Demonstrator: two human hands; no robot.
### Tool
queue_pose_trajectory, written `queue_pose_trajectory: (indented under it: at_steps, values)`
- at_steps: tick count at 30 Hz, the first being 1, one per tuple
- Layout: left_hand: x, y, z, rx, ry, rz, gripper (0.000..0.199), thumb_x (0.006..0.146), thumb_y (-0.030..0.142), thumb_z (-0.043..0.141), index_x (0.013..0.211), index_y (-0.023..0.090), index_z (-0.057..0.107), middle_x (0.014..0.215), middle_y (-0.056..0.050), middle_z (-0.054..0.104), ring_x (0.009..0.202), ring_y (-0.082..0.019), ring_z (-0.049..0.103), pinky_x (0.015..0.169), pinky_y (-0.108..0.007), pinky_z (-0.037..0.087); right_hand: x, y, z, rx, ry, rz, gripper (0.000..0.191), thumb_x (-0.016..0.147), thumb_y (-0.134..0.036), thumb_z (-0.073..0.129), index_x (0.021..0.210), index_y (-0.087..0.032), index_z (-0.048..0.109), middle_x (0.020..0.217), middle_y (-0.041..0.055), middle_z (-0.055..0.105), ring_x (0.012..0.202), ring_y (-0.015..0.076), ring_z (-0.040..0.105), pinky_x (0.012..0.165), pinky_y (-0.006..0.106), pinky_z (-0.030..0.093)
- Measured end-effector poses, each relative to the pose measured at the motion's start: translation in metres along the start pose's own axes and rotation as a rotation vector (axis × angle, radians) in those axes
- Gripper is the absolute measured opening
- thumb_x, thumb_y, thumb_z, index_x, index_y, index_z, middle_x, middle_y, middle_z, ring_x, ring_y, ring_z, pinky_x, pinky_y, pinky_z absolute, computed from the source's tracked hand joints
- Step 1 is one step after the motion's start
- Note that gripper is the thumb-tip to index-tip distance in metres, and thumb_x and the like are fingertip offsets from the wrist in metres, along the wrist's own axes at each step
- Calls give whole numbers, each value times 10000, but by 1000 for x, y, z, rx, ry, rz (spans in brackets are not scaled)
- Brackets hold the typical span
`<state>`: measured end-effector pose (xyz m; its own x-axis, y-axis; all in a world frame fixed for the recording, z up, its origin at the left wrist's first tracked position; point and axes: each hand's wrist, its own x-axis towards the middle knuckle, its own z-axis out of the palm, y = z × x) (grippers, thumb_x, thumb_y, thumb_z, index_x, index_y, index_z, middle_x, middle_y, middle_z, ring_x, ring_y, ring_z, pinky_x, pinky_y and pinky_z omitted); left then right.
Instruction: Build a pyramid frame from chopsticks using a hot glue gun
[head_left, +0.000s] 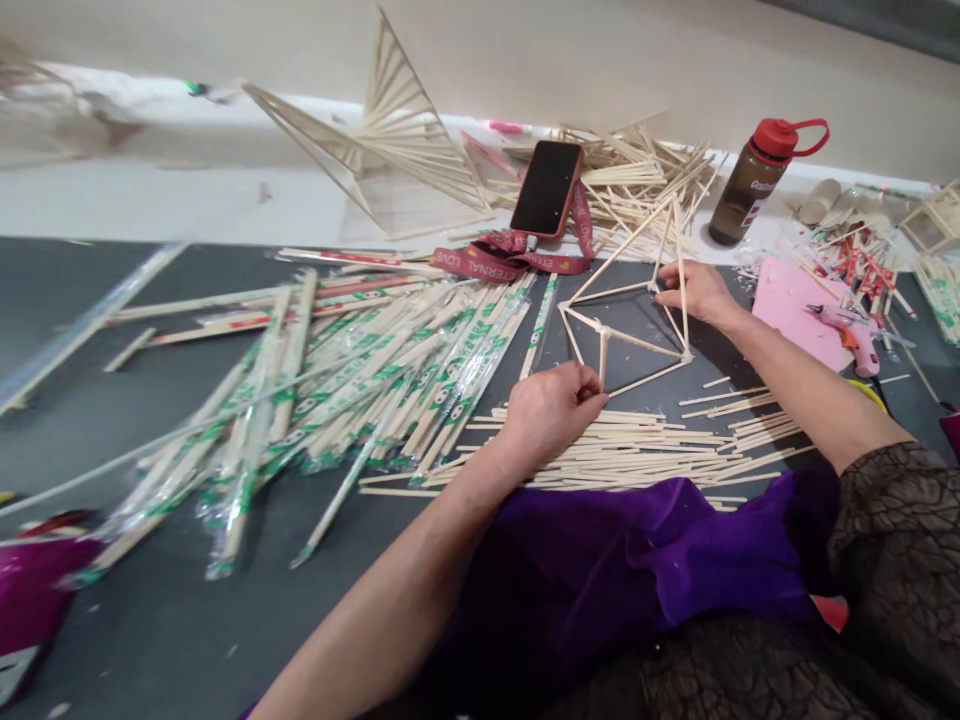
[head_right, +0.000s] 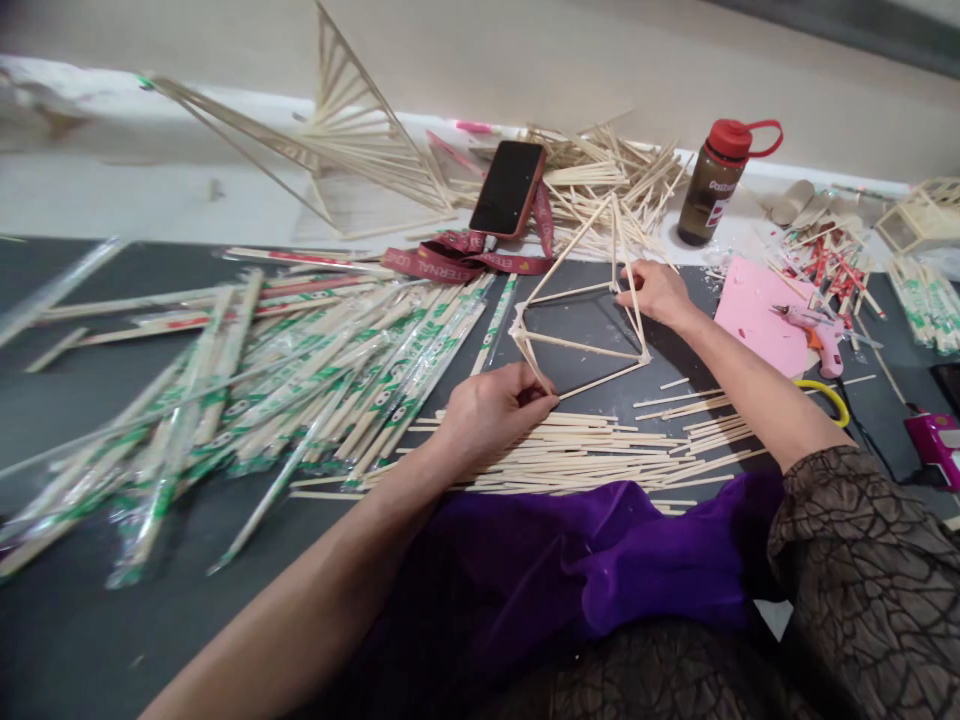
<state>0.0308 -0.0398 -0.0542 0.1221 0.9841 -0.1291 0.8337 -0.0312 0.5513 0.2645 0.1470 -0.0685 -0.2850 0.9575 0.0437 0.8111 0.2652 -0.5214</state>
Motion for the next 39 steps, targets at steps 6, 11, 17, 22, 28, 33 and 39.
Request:
queue_pose_trajectory:
  at_steps: [6,11,17,22,28,33,39]
  values:
    - [0,0,2,3,31,10,181,872,303,562,858,225,724,830,-8,760,747,-167,691,684,-270,440,4,-16,11,-166,27,-1,229,769,-378,712,939,-240,778,955,17,765,874,217,689,752,326,493]
    - [0,0,1,22,14,-7,183,881,290,570,888,221,740,828,-14,751,753,-177,689,678,-276,425,2,-21,11,-182,70,11,147,787,-325,684,869,-236,768,947,31,771,893,233,697,776,342,503]
    - [0,1,2,25,12,-14,180,880,296,580,890,221,744,832,-12,748,754,-175,682,679,-276,415,1,-17,15,-147,116,-15,137,776,-316,683,845,-237,771,1003,31,782,902,236,701,826,357,524]
    - [0,2,1,16,13,-20,183,873,277,569,884,216,742,857,-18,756,763,-176,682,685,-278,419,2,-12,19,-133,155,-96,120,784,-288,659,785,-231,766,1016,44,786,890,239,699,847,370,540]
    - [0,2,1,0,10,-21,176,864,282,566,869,215,729,867,-20,756,760,-171,681,685,-277,424,3,-10,21,-126,168,-147,144,784,-281,643,757,-226,773,994,60,789,864,249,702,829,386,553]
    - [0,3,0,7,11,-36,164,862,283,576,861,223,728,817,-5,746,724,-164,670,663,-269,418,5,-11,21,-115,167,-153,146,768,-262,640,760,-240,784,950,36,793,856,245,706,827,384,559]
    - [0,0,2,-17,19,-36,149,862,269,591,872,215,730,846,-7,757,754,-164,690,682,-269,429,5,-13,21,-104,141,-136,105,771,-236,649,718,-235,739,989,48,789,921,239,708,863,362,543]
